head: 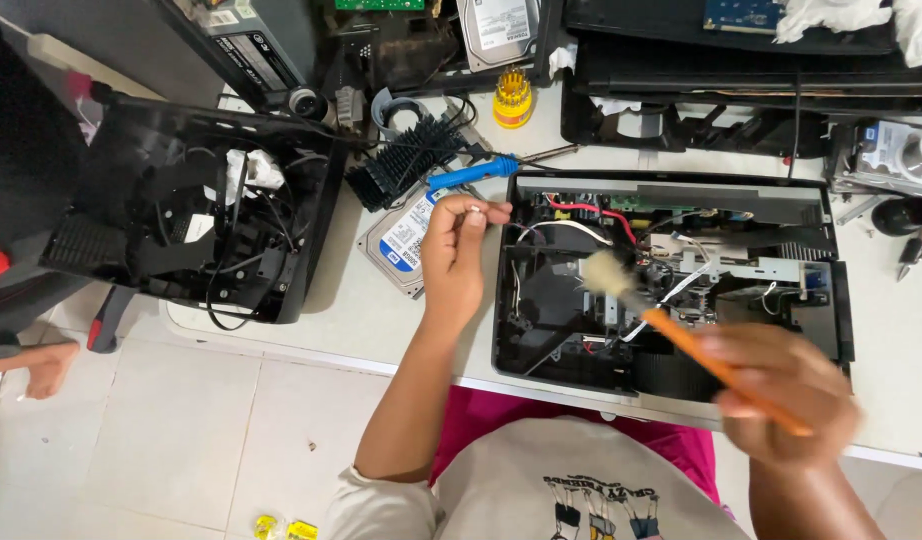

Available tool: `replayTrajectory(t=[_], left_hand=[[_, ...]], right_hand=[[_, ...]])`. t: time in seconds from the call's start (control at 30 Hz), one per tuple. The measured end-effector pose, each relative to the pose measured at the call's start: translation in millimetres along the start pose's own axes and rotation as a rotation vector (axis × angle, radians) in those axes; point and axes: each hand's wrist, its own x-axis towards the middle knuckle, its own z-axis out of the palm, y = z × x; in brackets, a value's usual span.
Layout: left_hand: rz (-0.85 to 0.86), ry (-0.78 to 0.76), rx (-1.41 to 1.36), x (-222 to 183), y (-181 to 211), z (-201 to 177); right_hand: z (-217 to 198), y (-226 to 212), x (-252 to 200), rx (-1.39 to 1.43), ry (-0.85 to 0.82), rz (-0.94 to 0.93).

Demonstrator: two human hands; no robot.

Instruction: Cleaning and disassembling the internal components of a projector using a brush and a hand tool.

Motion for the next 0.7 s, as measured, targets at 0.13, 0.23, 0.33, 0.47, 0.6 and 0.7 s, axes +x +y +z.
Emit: replayTrajectory(t=[0.13,0.23,0.33,0.47,0.6,0.7], left_hand=[[-0.022,0.060,-0.146,6.0,-20.2,5.3],[0.026,0.099,-0.168,6.8,-39.1,6.4],[0.024,0.138,-0.179,3.8,-53.3,5.9],[-0.028,0.219,-0.296,-0.9,-72.3,5.4],[-0.049,0.229,-0.287,-4.5,-64.9,7.5],[-0.043,0.236,-0.263,-3.7,-62.1,9.5]], right_hand=[[64.7,-24.6,47.0,-0.150,-0.441,0.134],[89.1,-33.2,78.5,-0.133,-0.525,0.264],[84.7,-37.1,85.8,-0.065,-0.553,0.443],[92.1,-30.8,91.1,-0.131,-0.675,0.459],[89.9,-33.6,94.2,-0.111,-0.689,0.535],[107.7,-30.2,99.3,-0.195,-0.546,0.505]])
